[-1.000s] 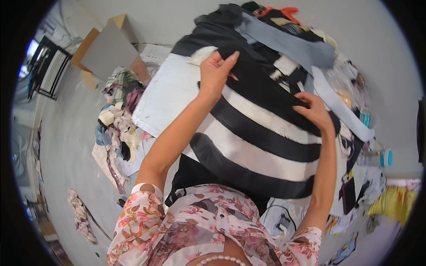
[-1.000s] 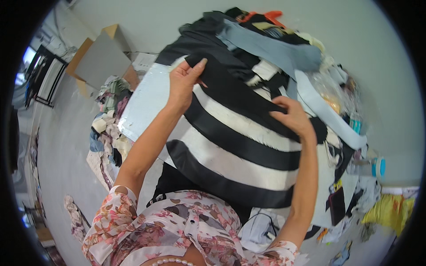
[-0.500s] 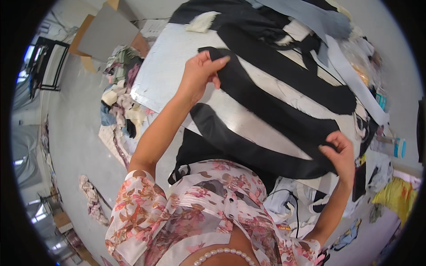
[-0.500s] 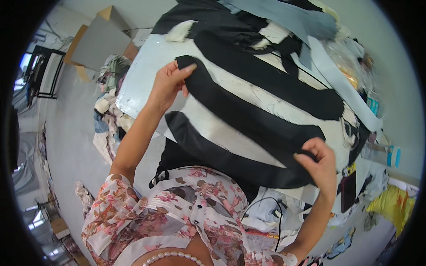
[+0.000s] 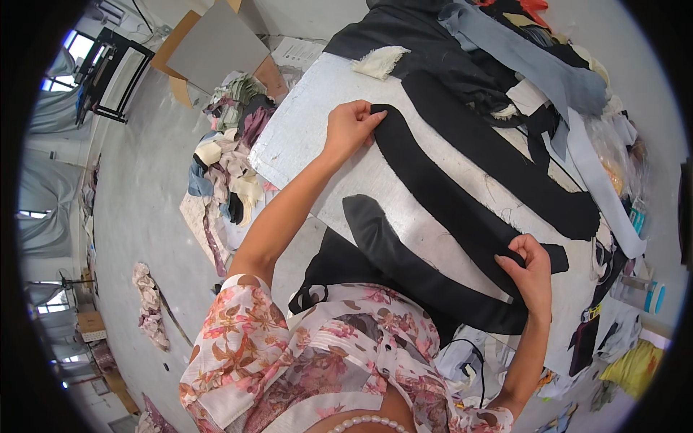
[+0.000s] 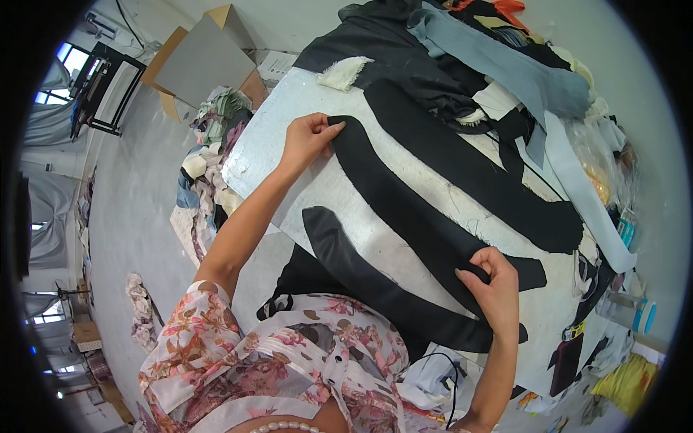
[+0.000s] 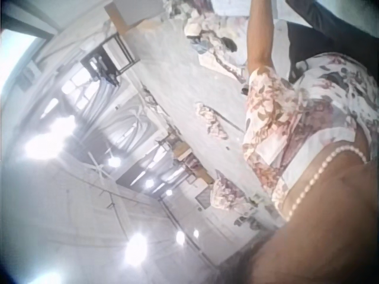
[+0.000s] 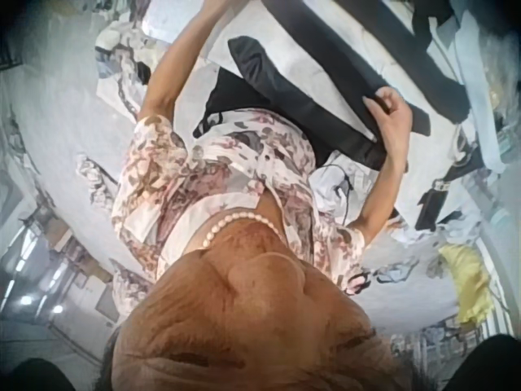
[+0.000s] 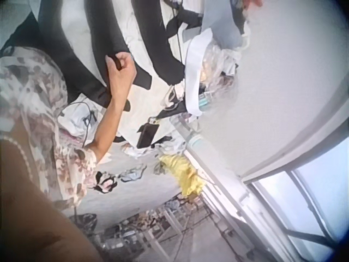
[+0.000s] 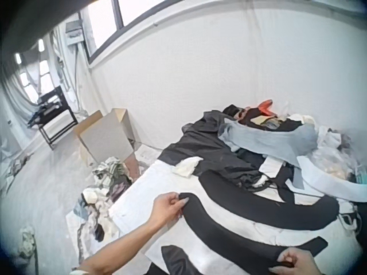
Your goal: The person repeatedly picks up black fabric pieces from a white table, smooths them flat, and places them back down in a linear arrangement. The person handles the pieces one at a time, adjusting their positions without using any tools.
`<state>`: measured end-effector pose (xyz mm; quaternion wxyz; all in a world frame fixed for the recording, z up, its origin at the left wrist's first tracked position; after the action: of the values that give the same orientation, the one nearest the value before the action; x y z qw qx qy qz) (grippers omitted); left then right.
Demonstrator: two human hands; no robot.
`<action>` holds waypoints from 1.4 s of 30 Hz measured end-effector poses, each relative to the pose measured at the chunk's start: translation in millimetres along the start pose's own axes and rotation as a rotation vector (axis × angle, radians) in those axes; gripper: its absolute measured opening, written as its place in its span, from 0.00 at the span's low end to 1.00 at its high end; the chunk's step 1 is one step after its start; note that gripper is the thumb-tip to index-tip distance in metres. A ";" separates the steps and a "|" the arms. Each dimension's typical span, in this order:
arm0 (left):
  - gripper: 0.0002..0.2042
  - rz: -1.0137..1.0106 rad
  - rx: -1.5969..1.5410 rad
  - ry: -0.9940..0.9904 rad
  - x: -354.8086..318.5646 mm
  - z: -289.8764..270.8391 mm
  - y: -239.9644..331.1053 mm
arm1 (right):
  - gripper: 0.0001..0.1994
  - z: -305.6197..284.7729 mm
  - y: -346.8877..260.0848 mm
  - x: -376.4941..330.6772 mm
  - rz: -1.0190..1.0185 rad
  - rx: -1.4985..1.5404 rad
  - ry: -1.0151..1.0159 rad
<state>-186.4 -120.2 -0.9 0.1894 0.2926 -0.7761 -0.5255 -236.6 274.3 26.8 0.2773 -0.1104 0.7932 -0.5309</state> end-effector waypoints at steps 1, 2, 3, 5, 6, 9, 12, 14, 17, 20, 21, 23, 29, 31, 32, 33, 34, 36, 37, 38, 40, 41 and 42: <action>0.11 0.015 0.046 0.015 2.5 0.5 -2.9 | 0.11 0.8 -2.1 1.9 -0.003 -0.013 0.001; 0.12 0.030 0.092 0.029 4.8 1.2 -6.2 | 0.11 1.4 -3.5 3.5 -0.005 -0.027 0.004; 0.12 0.045 0.138 0.043 7.0 1.6 -9.0 | 0.11 1.2 -3.4 5.5 -0.009 -0.042 0.014; 0.13 0.137 0.297 0.097 11.1 1.8 -11.3 | 0.11 0.8 -1.5 9.5 -0.016 -0.070 0.032; 0.13 0.182 0.377 0.124 12.2 1.5 -11.6 | 0.11 0.5 -1.5 11.0 -0.026 -0.088 0.036; 0.12 0.185 0.448 0.152 12.4 0.9 -12.0 | 0.11 1.7 -2.9 15.6 -0.050 -0.126 0.032; 0.12 0.174 0.549 0.141 6.9 3.9 1.7 | 0.11 1.9 -7.1 16.6 -0.048 -0.150 0.028; 0.16 0.302 0.572 0.159 -7.0 7.1 20.1 | 0.11 -0.5 -5.3 18.5 -0.044 -0.176 0.042; 0.21 0.627 0.772 0.033 -29.8 20.7 22.3 | 0.11 1.3 -4.4 20.7 -0.071 -0.125 0.015; 0.23 0.686 0.843 -0.171 -37.7 33.1 6.8 | 0.10 -0.6 -5.2 21.5 -0.069 -0.107 0.036; 0.24 0.650 0.833 -0.237 -38.1 35.9 2.4 | 0.10 -1.8 -4.5 22.0 -0.071 -0.095 0.054; 0.25 0.658 0.878 -0.234 -37.5 36.3 0.6 | 0.09 -2.9 0.7 24.2 -0.119 -0.178 0.114; 0.24 0.642 0.858 -0.242 -36.2 35.8 0.4 | 0.11 -1.9 5.2 26.4 -0.242 -0.411 0.239; 0.24 0.621 0.863 -0.250 -36.7 35.8 1.7 | 0.12 0.4 2.5 25.9 -0.228 -0.453 0.236; 0.25 0.654 0.882 -0.222 -39.1 38.6 6.5 | 0.13 1.0 1.6 25.3 -0.216 -0.476 0.236; 0.25 0.687 0.900 -0.194 -42.8 41.3 12.8 | 0.13 0.9 1.3 25.0 -0.222 -0.489 0.237; 0.26 0.721 0.917 -0.167 -47.0 43.8 19.4 | 0.14 0.5 1.1 25.1 -0.227 -0.502 0.239; 0.27 0.823 0.848 -0.314 -62.1 51.9 27.4 | 0.15 0.9 2.2 25.8 -0.239 -0.519 0.232; 0.27 0.874 0.811 -0.389 -69.1 56.1 29.2 | 0.15 1.4 3.2 26.9 -0.246 -0.523 0.227; 0.28 0.857 0.825 -0.487 -72.8 58.7 27.4 | 0.15 0.6 3.0 26.7 -0.256 -0.529 0.222; 0.29 0.862 0.845 -0.519 -71.6 57.6 21.6 | 0.16 -5.0 -2.7 20.9 -0.260 -0.538 0.211; 0.29 0.865 0.859 -0.536 -70.7 55.0 20.4 | 0.16 -7.2 -4.4 18.5 -0.263 -0.539 0.205; 0.30 0.885 0.872 -0.539 -67.9 52.2 21.4 | 0.16 -9.4 -3.0 18.1 -0.223 -0.550 0.197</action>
<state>-171.8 -33.2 0.2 0.0511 -0.1443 -0.9839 -0.0920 -257.0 271.9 26.4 0.0990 -0.2155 0.9131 -0.3316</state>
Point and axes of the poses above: each hand's wrist, its own x-axis towards the middle knuckle, its own z-axis out of the palm, y = z × x, the point moved 3 cm from there along x, towards the middle knuckle, and after that the axes turned 4 degrees about y, right-handed, at the moved point
